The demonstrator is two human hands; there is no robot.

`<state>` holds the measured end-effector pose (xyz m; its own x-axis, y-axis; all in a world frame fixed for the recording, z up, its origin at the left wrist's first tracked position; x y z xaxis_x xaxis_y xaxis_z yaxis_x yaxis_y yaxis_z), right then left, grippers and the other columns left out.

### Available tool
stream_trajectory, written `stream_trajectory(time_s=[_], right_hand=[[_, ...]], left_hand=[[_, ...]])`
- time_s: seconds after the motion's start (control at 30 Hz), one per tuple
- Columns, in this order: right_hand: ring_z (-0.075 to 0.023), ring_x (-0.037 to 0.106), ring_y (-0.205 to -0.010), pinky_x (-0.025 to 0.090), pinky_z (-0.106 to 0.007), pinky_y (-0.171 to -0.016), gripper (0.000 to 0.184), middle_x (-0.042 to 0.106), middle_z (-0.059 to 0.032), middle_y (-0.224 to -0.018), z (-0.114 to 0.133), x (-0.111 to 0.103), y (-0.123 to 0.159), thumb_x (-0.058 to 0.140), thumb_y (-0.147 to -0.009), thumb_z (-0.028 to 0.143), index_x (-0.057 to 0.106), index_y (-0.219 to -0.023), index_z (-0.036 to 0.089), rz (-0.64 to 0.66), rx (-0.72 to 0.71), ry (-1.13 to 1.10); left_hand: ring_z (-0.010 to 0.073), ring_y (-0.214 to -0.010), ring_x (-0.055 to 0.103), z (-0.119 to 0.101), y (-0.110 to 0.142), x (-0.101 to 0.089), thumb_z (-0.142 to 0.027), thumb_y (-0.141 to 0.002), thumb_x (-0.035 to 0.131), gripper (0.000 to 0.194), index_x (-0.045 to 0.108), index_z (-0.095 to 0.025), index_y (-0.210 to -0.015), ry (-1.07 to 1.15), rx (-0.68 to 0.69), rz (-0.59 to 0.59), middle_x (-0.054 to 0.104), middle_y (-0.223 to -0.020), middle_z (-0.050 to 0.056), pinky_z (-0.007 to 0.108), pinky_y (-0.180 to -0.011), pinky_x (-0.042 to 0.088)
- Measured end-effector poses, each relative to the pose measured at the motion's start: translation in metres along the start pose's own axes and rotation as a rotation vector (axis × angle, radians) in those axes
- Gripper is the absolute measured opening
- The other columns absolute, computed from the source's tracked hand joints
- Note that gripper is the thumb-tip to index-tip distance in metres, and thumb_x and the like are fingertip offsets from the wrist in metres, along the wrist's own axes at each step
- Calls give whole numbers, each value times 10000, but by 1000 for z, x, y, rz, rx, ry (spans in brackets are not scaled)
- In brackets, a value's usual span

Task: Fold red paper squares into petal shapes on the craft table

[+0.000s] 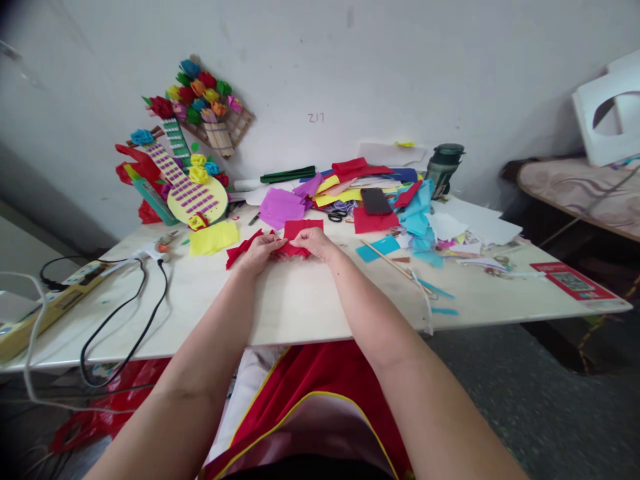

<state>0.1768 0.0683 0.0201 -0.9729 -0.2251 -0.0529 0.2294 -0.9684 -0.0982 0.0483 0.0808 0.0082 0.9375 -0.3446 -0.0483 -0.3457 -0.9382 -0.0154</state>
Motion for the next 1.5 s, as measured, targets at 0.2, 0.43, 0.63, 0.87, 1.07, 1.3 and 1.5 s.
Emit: stream_trajectory(time_s=[0.2, 0.43, 0.63, 0.87, 1.07, 1.3, 1.5], right_hand=[[-73, 492, -381, 451, -195, -362, 210, 536, 45, -480, -1, 3, 0, 715, -658, 232, 540, -593, 136, 25, 18, -65], [-89, 505, -339, 417, -186, -355, 211, 570, 17, -441, 0, 10, 5, 652, -742, 235, 522, -607, 137, 84, 71, -33], [-85, 506, -320, 389, -171, -339, 263, 604, -9, -454, -5, 2, 1, 679, -742, 290, 519, -602, 134, 9, 75, 61], [-91, 520, -334, 392, -176, -347, 338, 605, -9, -452, -5, 3, 1, 727, -674, 399, 523, -594, 142, 37, 51, 59], [-95, 537, -361, 405, -183, -386, 311, 605, -12, -455, 0, 4, 1, 721, -686, 361, 524, -591, 140, 35, 20, 35], [-104, 539, -359, 393, -187, -389, 248, 591, -4, -433, 1, 6, 2, 686, -714, 307, 547, -603, 134, 57, 6, 38], [-104, 537, -349, 412, -198, -385, 217, 628, -22, -489, 0, 5, 1, 659, -739, 275, 552, -620, 129, 41, 26, 10]], left_hand=[[145, -478, 607, -1, -1, 4, -423, -590, 761, 373, 549, -141, -710, -1, 6, 43, 640, -559, 23, 221, -454, 429], [116, -456, 579, -5, -1, 0, -430, -600, 749, 361, 554, -143, -698, -28, 67, 7, 616, -535, -3, 208, -447, 416], [118, -473, 580, -8, 0, -4, -455, -594, 743, 377, 538, -152, -685, -34, 102, -48, 610, -538, -7, 219, -475, 436], [132, -494, 584, -7, 3, 0, -457, -607, 736, 363, 578, -144, -703, -87, 61, -1, 615, -536, 11, 232, -491, 428], [117, -506, 568, -10, 3, -3, -436, -580, 749, 344, 609, -138, -678, -81, 92, -48, 624, -598, 10, 229, -490, 413], [104, -506, 534, -9, 3, -2, -444, -568, 758, 354, 617, -139, -678, -82, 87, -40, 613, -572, 3, 225, -507, 405], [95, -508, 514, -4, -3, -13, -421, -605, 727, 315, 624, -136, -687, -128, 132, -96, 585, -573, -6, 211, -486, 385]])
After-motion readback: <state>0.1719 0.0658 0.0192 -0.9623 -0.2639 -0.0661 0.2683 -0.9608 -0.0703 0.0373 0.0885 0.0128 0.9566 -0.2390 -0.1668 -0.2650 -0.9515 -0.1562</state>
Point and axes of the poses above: each hand's wrist, its own y-axis away from the middle knuckle, its own x-axis out of the palm, z = x × y, the point moved 8 cm from there along -y, towards the middle knuckle
